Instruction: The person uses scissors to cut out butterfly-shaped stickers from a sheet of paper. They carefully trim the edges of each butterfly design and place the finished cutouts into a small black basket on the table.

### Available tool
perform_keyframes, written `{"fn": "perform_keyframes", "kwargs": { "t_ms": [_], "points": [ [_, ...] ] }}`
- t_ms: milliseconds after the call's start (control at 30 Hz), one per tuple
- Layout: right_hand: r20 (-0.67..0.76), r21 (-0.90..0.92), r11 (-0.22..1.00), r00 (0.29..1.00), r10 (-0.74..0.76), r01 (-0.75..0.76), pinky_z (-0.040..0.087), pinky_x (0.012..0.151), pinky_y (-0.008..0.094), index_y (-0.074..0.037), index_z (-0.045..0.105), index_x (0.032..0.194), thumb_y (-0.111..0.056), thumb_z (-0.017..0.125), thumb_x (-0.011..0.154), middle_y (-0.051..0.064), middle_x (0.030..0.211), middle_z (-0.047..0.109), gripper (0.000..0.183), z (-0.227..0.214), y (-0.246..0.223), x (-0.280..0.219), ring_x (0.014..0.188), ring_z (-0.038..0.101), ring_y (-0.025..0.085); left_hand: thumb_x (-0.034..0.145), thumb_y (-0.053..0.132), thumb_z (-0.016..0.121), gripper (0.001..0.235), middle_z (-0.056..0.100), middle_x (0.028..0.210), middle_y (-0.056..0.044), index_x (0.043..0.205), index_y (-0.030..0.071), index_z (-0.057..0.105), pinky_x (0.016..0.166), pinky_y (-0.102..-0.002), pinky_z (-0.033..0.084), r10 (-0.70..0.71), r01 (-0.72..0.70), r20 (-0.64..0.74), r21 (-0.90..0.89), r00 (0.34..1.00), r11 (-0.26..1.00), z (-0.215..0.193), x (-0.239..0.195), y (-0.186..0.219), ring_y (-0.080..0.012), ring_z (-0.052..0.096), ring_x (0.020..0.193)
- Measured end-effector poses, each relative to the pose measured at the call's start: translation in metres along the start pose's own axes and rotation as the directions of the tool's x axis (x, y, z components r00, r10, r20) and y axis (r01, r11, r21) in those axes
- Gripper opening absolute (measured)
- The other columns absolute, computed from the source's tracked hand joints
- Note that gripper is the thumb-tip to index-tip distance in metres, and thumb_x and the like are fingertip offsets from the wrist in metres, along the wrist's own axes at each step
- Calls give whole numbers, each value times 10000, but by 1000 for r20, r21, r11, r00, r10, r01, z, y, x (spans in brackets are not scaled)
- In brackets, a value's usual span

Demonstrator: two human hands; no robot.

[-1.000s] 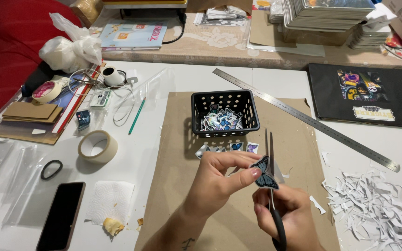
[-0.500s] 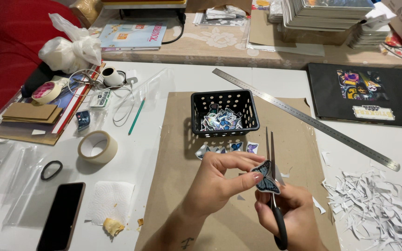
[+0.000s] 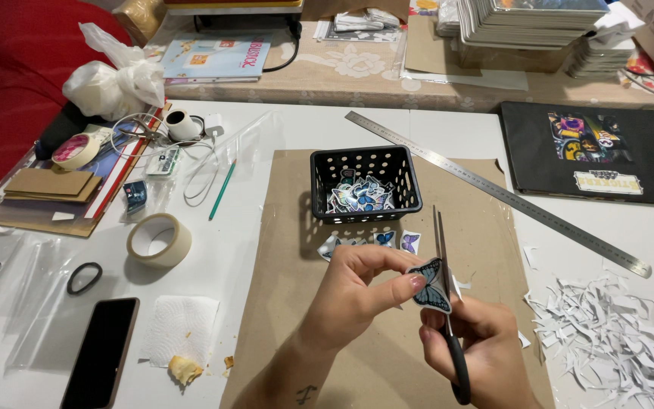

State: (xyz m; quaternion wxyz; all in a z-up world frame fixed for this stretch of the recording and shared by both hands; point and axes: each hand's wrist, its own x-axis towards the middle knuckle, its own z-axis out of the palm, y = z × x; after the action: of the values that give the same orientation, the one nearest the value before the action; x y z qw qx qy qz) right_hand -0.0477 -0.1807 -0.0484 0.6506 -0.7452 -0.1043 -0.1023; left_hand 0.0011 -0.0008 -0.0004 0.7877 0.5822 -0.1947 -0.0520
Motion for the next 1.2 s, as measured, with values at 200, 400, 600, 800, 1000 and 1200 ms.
{"fn": "perform_keyframes", "kwargs": {
  "t_ms": [200, 400, 600, 800, 1000, 1200],
  "points": [
    [-7, -56, 998, 1000, 10, -10, 408, 498, 234, -30, 646, 659, 30, 715, 710, -2, 606, 503, 105, 0, -6, 1, 536, 447, 100, 861, 109, 748, 80, 776, 948, -88, 910, 48, 766, 692, -257, 536, -32, 31, -22, -36, 999, 999, 0, 0, 1, -119, 676, 855],
    [-21, -95, 995, 1000, 7, -9, 444, 497, 227, -38, 637, 645, 25, 706, 700, 0, 600, 519, 108, 2, -10, 3, 535, 468, 96, 886, 75, 742, 90, 750, 876, -72, 944, 8, 754, 743, -256, 570, -34, 36, 14, -171, 999, 985, 0, 1, -2, -117, 672, 809],
    [-8, -98, 995, 1000, -8, 7, 422, 492, 216, -54, 609, 646, 14, 689, 707, -3, 602, 519, 121, -1, -20, 5, 529, 463, 84, 878, 77, 741, 84, 758, 860, -87, 914, 1, 741, 736, -247, 586, -29, 24, -31, -173, 999, 985, -1, 2, -3, -122, 702, 792],
    [-139, -31, 998, 989, 51, -56, 375, 450, 225, -14, 631, 662, -9, 741, 740, 41, 577, 601, 135, -17, -33, 2, 472, 460, 95, 865, 116, 768, 84, 700, 733, -8, 866, 34, 747, 628, -188, 478, -69, 66, -90, -38, 994, 997, -5, 8, -4, -51, 598, 689],
    [-292, 38, 997, 953, 76, -68, 452, 502, 285, 66, 672, 768, -65, 631, 838, 162, 735, 700, 154, -27, -39, 8, 516, 511, 190, 826, 154, 814, 115, 757, 742, -28, 868, 47, 814, 553, -178, 448, -116, 162, -150, 337, 982, 928, -46, 50, -50, -46, 588, 624],
    [-128, -84, 952, 950, 284, -296, 424, 574, 249, -12, 818, 812, -167, 733, 858, 56, 708, 748, 184, -22, 53, 11, 641, 579, 114, 788, 231, 836, 119, 751, 707, 5, 765, 117, 810, 605, -278, 484, -303, 441, -321, 652, 897, 617, -79, 77, -113, -85, 637, 631]
  ]
}}
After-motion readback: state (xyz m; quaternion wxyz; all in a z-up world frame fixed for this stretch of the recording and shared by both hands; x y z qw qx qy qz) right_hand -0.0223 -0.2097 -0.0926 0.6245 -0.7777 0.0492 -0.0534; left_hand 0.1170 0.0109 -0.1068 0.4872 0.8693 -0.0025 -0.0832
